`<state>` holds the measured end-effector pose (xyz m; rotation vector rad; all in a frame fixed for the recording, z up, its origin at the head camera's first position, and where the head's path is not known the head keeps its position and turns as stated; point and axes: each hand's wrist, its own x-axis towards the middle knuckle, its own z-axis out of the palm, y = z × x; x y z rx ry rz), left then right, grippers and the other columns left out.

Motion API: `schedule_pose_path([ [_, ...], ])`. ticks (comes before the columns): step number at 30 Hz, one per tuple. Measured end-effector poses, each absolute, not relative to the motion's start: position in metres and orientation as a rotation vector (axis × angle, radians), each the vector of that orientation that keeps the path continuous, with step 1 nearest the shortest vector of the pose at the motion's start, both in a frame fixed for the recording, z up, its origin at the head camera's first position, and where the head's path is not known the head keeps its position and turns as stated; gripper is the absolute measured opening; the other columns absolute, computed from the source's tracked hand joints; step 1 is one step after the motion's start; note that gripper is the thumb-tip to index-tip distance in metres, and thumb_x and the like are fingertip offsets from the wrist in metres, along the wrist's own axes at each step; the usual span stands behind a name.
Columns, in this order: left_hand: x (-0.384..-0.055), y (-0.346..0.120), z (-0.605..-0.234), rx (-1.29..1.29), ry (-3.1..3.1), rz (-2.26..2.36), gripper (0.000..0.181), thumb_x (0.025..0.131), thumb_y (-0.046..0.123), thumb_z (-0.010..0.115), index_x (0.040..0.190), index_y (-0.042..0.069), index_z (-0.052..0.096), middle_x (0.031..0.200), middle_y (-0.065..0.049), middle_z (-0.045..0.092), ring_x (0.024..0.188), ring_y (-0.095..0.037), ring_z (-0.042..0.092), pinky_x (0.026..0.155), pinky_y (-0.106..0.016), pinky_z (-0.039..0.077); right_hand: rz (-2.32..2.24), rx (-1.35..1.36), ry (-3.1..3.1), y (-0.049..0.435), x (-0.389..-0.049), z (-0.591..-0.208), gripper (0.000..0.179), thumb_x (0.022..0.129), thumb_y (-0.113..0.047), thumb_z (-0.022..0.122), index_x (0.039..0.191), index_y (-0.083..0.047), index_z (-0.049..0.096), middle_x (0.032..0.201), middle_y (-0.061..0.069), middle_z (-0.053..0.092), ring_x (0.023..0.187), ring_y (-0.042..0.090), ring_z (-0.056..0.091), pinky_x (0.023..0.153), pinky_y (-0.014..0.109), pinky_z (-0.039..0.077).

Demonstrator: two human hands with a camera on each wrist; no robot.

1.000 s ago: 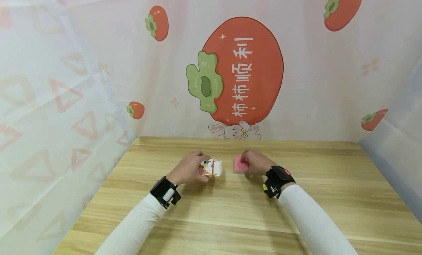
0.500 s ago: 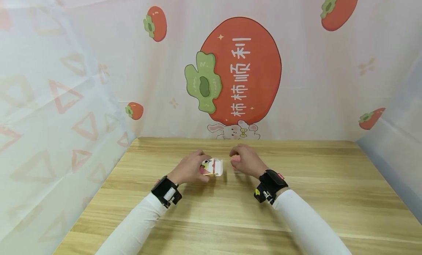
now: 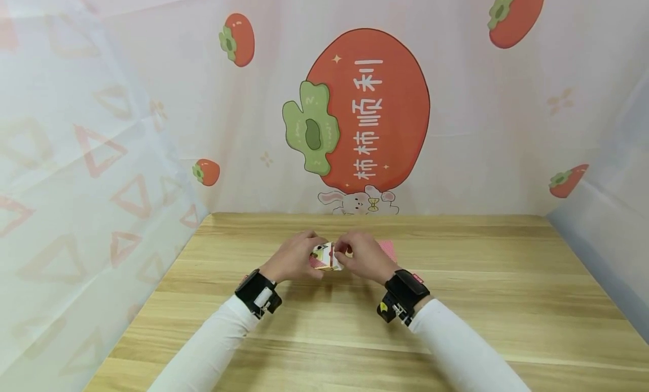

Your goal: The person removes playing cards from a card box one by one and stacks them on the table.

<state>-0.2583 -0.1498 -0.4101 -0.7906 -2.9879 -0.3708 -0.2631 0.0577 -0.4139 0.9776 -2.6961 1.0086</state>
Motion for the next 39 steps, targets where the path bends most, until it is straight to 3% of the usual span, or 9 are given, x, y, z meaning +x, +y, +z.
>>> schedule_pose_path([
  [11, -0.257, -0.147, -0.411, -0.786, -2.966, -0.404, 0.069, 0.063, 0.044, 0.079, 0.123, 0.018, 0.057, 0.103, 0.005, 0.046, 0.092, -0.012, 0.044, 0.075, -0.034, 0.039, 1.067, 0.844, -2.798, 0.057, -0.263, -0.420, 0.006, 0.082, -0.027, 0.067, 0.081, -0.023, 0.063, 0.075, -0.010, 0.056, 0.070, 0.013, 0.050, 0.061, 0.028, 0.042],
  [25, -0.255, -0.147, -0.410, -0.839, -2.907, -0.410, 0.069, 0.061, 0.044, 0.080, 0.120, 0.018, 0.058, 0.102, 0.005, 0.046, 0.092, -0.012, 0.044, 0.074, -0.032, 0.038, 1.152, 0.643, -2.847, 0.049, -0.264, -0.425, 0.019, 0.076, -0.028, 0.072, 0.068, -0.017, 0.059, 0.065, -0.003, 0.054, 0.057, 0.014, 0.048, 0.050, 0.028, 0.038],
  [39, -0.253, -0.149, -0.411, -0.818, -2.906, -0.396, 0.069, 0.061, 0.044, 0.080, 0.121, 0.019, 0.058, 0.104, 0.004, 0.047, 0.094, -0.013, 0.046, 0.077, -0.036, 0.039, 1.259, 0.602, -2.887, 0.053, -0.263, -0.428, 0.020, 0.077, -0.032, 0.072, 0.067, -0.016, 0.062, 0.063, -0.003, 0.056, 0.056, 0.015, 0.046, 0.050, 0.028, 0.035],
])
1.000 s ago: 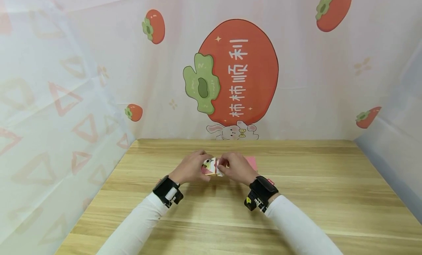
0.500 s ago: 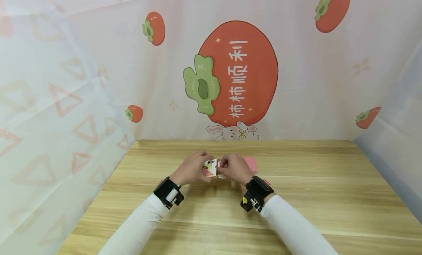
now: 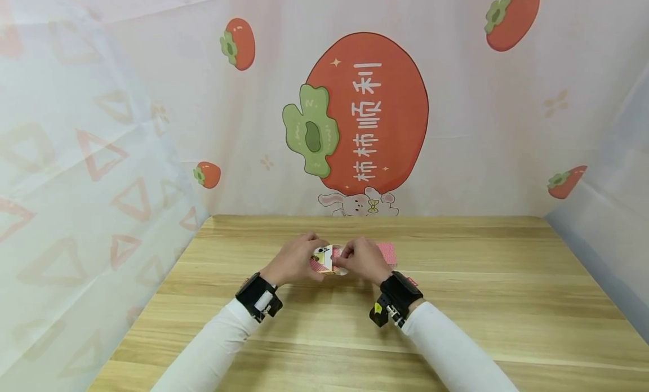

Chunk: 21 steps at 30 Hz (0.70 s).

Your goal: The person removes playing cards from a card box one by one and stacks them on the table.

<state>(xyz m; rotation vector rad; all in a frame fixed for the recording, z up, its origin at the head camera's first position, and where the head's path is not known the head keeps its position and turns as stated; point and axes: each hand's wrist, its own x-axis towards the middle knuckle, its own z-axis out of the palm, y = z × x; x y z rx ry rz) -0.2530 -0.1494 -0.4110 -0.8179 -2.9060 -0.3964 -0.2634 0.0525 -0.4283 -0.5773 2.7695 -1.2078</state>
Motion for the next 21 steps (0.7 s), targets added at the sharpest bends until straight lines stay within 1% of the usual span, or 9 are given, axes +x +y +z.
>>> schedule_pose_path([
  [2, -0.253, -0.150, -0.411, -0.818, -2.906, -0.398, 0.069, 0.061, 0.044, 0.080, 0.121, 0.018, 0.058, 0.105, 0.004, 0.047, 0.095, -0.013, 0.046, 0.078, -0.037, 0.039, -1.233, -0.582, 2.744, 0.054, -0.264, -0.429, 0.020, 0.077, -0.031, 0.071, 0.068, -0.016, 0.063, 0.064, -0.003, 0.057, 0.056, 0.015, 0.046, 0.051, 0.029, 0.036],
  [5, -0.253, -0.150, -0.410, -0.817, -2.913, -0.403, 0.069, 0.061, 0.043, 0.080, 0.121, 0.017, 0.058, 0.105, 0.004, 0.047, 0.095, -0.013, 0.045, 0.078, -0.036, 0.039, -1.288, -0.582, 2.694, 0.056, -0.264, -0.430, 0.016, 0.080, -0.026, 0.069, 0.070, -0.014, 0.064, 0.068, -0.001, 0.059, 0.059, 0.015, 0.047, 0.054, 0.030, 0.038],
  [10, -0.253, -0.152, -0.410, -0.796, -2.930, -0.412, 0.070, 0.062, 0.044, 0.079, 0.122, 0.017, 0.057, 0.105, 0.005, 0.047, 0.096, -0.013, 0.046, 0.079, -0.037, 0.039, -1.404, -0.408, 2.554, 0.059, -0.266, -0.431, 0.015, 0.083, -0.023, 0.065, 0.074, -0.011, 0.066, 0.078, 0.003, 0.059, 0.067, 0.018, 0.047, 0.058, 0.031, 0.037],
  [13, -0.255, -0.153, -0.412, -0.789, -2.933, -0.410, 0.070, 0.062, 0.044, 0.079, 0.123, 0.017, 0.056, 0.107, 0.004, 0.047, 0.097, -0.013, 0.046, 0.080, -0.037, 0.040, -1.491, -0.288, 2.438, 0.062, -0.266, -0.429, 0.014, 0.086, -0.019, 0.060, 0.081, -0.007, 0.067, 0.089, 0.004, 0.061, 0.077, 0.019, 0.048, 0.065, 0.032, 0.039],
  [16, -0.256, -0.156, -0.412, -0.788, -2.929, -0.409, 0.071, 0.062, 0.044, 0.079, 0.124, 0.018, 0.056, 0.106, 0.005, 0.047, 0.097, -0.013, 0.046, 0.079, -0.036, 0.040, -1.568, -0.246, 2.338, 0.065, -0.268, -0.428, 0.015, 0.088, -0.012, 0.055, 0.090, -0.003, 0.067, 0.097, 0.004, 0.061, 0.084, 0.020, 0.049, 0.075, 0.036, 0.041],
  [18, -0.256, -0.157, -0.412, -0.786, -2.926, -0.411, 0.071, 0.062, 0.043, 0.079, 0.124, 0.018, 0.056, 0.105, 0.006, 0.047, 0.095, -0.012, 0.046, 0.077, -0.036, 0.039, -1.597, -0.240, 2.296, 0.067, -0.268, -0.428, 0.017, 0.089, -0.012, 0.053, 0.093, -0.002, 0.066, 0.093, 0.005, 0.058, 0.083, 0.020, 0.048, 0.077, 0.038, 0.041],
  [21, -0.256, -0.158, -0.412, -0.786, -2.923, -0.411, 0.072, 0.061, 0.043, 0.079, 0.124, 0.017, 0.056, 0.103, 0.006, 0.047, 0.093, -0.011, 0.045, 0.075, -0.034, 0.039, -1.604, -0.271, 2.254, 0.070, -0.268, -0.428, 0.019, 0.091, -0.015, 0.053, 0.089, 0.001, 0.064, 0.079, 0.006, 0.049, 0.076, 0.022, 0.044, 0.073, 0.039, 0.037],
])
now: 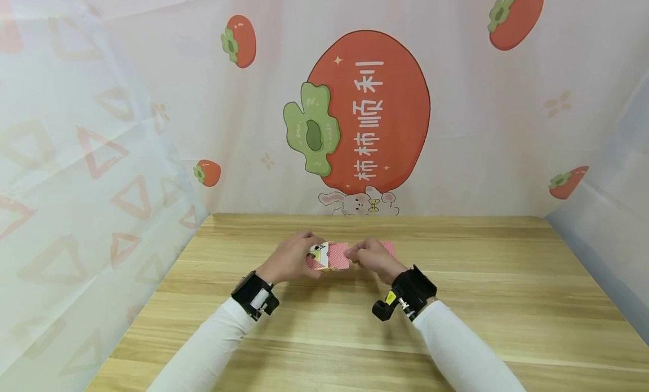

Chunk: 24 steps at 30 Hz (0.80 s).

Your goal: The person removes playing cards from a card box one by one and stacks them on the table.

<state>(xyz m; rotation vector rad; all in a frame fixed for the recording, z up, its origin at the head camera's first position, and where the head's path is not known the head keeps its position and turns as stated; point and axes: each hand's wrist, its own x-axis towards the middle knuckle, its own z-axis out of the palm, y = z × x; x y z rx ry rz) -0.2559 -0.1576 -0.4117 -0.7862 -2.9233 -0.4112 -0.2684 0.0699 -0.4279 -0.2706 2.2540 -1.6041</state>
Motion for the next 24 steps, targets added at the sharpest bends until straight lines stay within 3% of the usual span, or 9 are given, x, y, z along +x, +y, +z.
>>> schedule_pose_path([
  [4, -0.256, -0.159, -0.410, -0.780, -2.926, -0.413, 0.071, 0.061, 0.043, 0.079, 0.124, 0.018, 0.057, 0.103, 0.006, 0.047, 0.091, -0.011, 0.045, 0.074, -0.034, 0.039, -1.596, -0.296, 2.224, 0.072, -0.269, -0.427, 0.025, 0.092, -0.019, 0.053, 0.082, 0.003, 0.058, 0.067, 0.005, 0.039, 0.070, 0.025, 0.039, 0.068, 0.038, 0.031],
  [8, -0.255, -0.161, -0.409, -0.764, -2.928, -0.407, 0.072, 0.060, 0.043, 0.080, 0.124, 0.018, 0.056, 0.104, 0.006, 0.047, 0.092, -0.012, 0.044, 0.074, -0.035, 0.039, -1.583, -0.267, 2.234, 0.075, -0.269, -0.427, 0.027, 0.091, -0.020, 0.053, 0.077, 0.002, 0.055, 0.066, 0.005, 0.037, 0.069, 0.024, 0.037, 0.067, 0.037, 0.030],
  [19, -0.252, -0.164, -0.405, -0.759, -2.933, -0.412, 0.071, 0.062, 0.041, 0.080, 0.125, 0.018, 0.056, 0.107, 0.004, 0.048, 0.095, -0.013, 0.045, 0.078, -0.037, 0.040, -1.557, -0.233, 2.286, 0.088, -0.268, -0.427, 0.022, 0.092, -0.020, 0.052, 0.086, -0.001, 0.061, 0.072, 0.004, 0.046, 0.070, 0.017, 0.042, 0.066, 0.032, 0.032],
  [24, -0.251, -0.165, -0.405, -0.768, -2.929, -0.405, 0.071, 0.062, 0.041, 0.080, 0.125, 0.018, 0.056, 0.107, 0.004, 0.048, 0.096, -0.013, 0.045, 0.079, -0.039, 0.040, -1.546, -0.226, 2.321, 0.090, -0.266, -0.427, 0.021, 0.091, -0.020, 0.054, 0.092, -0.002, 0.065, 0.088, 0.006, 0.056, 0.078, 0.017, 0.051, 0.075, 0.033, 0.043],
])
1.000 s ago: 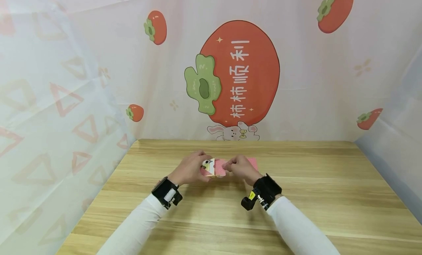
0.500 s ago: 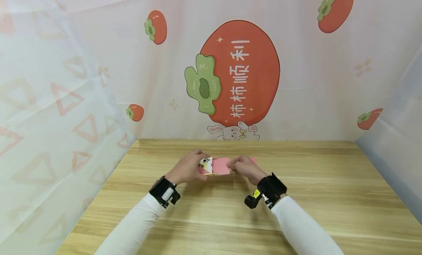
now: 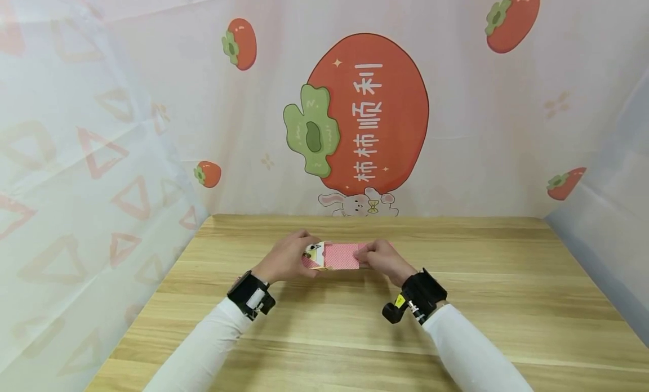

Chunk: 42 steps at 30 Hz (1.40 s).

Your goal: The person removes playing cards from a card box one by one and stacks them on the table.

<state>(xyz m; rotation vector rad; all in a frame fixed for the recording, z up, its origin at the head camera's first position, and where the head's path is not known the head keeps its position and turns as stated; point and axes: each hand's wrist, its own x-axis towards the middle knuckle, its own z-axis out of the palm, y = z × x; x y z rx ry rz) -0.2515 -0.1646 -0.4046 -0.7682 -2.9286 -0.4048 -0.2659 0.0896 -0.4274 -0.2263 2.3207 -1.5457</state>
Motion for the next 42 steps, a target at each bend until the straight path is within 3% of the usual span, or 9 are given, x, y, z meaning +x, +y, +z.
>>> schedule_pose_path([
  [3, -0.251, -0.164, -0.405, -0.769, -2.929, -0.405, 0.072, 0.062, 0.042, 0.080, 0.125, 0.018, 0.056, 0.107, 0.004, 0.048, 0.096, -0.014, 0.045, 0.079, -0.039, 0.040, -1.541, -0.227, 2.344, 0.090, -0.266, -0.428, 0.023, 0.089, -0.023, 0.057, 0.095, -0.002, 0.065, 0.095, 0.009, 0.058, 0.083, 0.018, 0.054, 0.080, 0.035, 0.046],
  [8, -0.252, -0.164, -0.405, -0.760, -2.936, -0.411, 0.072, 0.061, 0.042, 0.081, 0.125, 0.019, 0.056, 0.106, 0.004, 0.048, 0.096, -0.014, 0.045, 0.081, -0.042, 0.039, -1.466, -0.279, 2.513, 0.091, -0.265, -0.424, 0.036, 0.083, -0.030, 0.065, 0.106, -0.003, 0.059, 0.095, 0.010, 0.056, 0.083, 0.021, 0.052, 0.074, 0.035, 0.046],
  [12, -0.252, -0.163, -0.406, -0.753, -2.948, -0.393, 0.072, 0.061, 0.043, 0.081, 0.124, 0.019, 0.056, 0.105, 0.004, 0.048, 0.097, -0.014, 0.045, 0.082, -0.043, 0.039, -1.293, -0.475, 2.775, 0.090, -0.264, -0.419, 0.049, 0.076, -0.034, 0.071, 0.113, -0.006, 0.055, 0.104, 0.009, 0.055, 0.093, 0.023, 0.050, 0.076, 0.035, 0.044],
  [17, -0.253, -0.162, -0.408, -0.762, -2.960, -0.375, 0.071, 0.062, 0.043, 0.080, 0.124, 0.020, 0.056, 0.106, 0.004, 0.048, 0.096, -0.015, 0.046, 0.081, -0.043, 0.039, -1.057, -0.785, 2.938, 0.083, -0.264, -0.412, 0.058, 0.070, -0.038, 0.076, 0.118, -0.014, 0.054, 0.120, 0.005, 0.050, 0.111, 0.025, 0.046, 0.088, 0.041, 0.040],
  [21, -0.253, -0.160, -0.408, -0.774, -2.964, -0.374, 0.070, 0.062, 0.044, 0.080, 0.123, 0.019, 0.057, 0.105, 0.003, 0.049, 0.095, -0.014, 0.046, 0.080, -0.041, 0.040, -0.908, -0.965, 2.933, 0.077, -0.264, -0.412, 0.062, 0.065, -0.040, 0.079, 0.117, -0.020, 0.054, 0.121, -0.002, 0.049, 0.112, 0.020, 0.044, 0.088, 0.039, 0.041],
  [27, -0.254, -0.158, -0.410, -0.786, -2.960, -0.369, 0.070, 0.061, 0.044, 0.080, 0.123, 0.019, 0.057, 0.105, 0.004, 0.048, 0.095, -0.014, 0.046, 0.080, -0.040, 0.040, -0.767, -1.124, 2.877, 0.070, -0.262, -0.414, 0.054, 0.064, -0.043, 0.079, 0.109, -0.022, 0.055, 0.112, -0.007, 0.050, 0.102, 0.014, 0.045, 0.083, 0.027, 0.040],
  [34, -0.254, -0.156, -0.410, -0.788, -2.967, -0.369, 0.070, 0.062, 0.045, 0.079, 0.123, 0.019, 0.057, 0.105, 0.004, 0.047, 0.094, -0.013, 0.045, 0.078, -0.039, 0.040, -0.728, -1.200, 2.826, 0.067, -0.262, -0.409, 0.041, 0.068, -0.036, 0.078, 0.100, -0.020, 0.059, 0.098, -0.008, 0.054, 0.090, 0.012, 0.047, 0.076, 0.027, 0.040],
  [42, -0.254, -0.154, -0.410, -0.784, -2.977, -0.374, 0.070, 0.062, 0.045, 0.079, 0.123, 0.019, 0.057, 0.106, 0.004, 0.047, 0.095, -0.013, 0.046, 0.080, -0.040, 0.040, -0.732, -1.178, 2.812, 0.068, -0.262, -0.410, 0.031, 0.069, -0.030, 0.078, 0.094, -0.020, 0.062, 0.106, -0.005, 0.054, 0.098, 0.013, 0.049, 0.084, 0.029, 0.041],
])
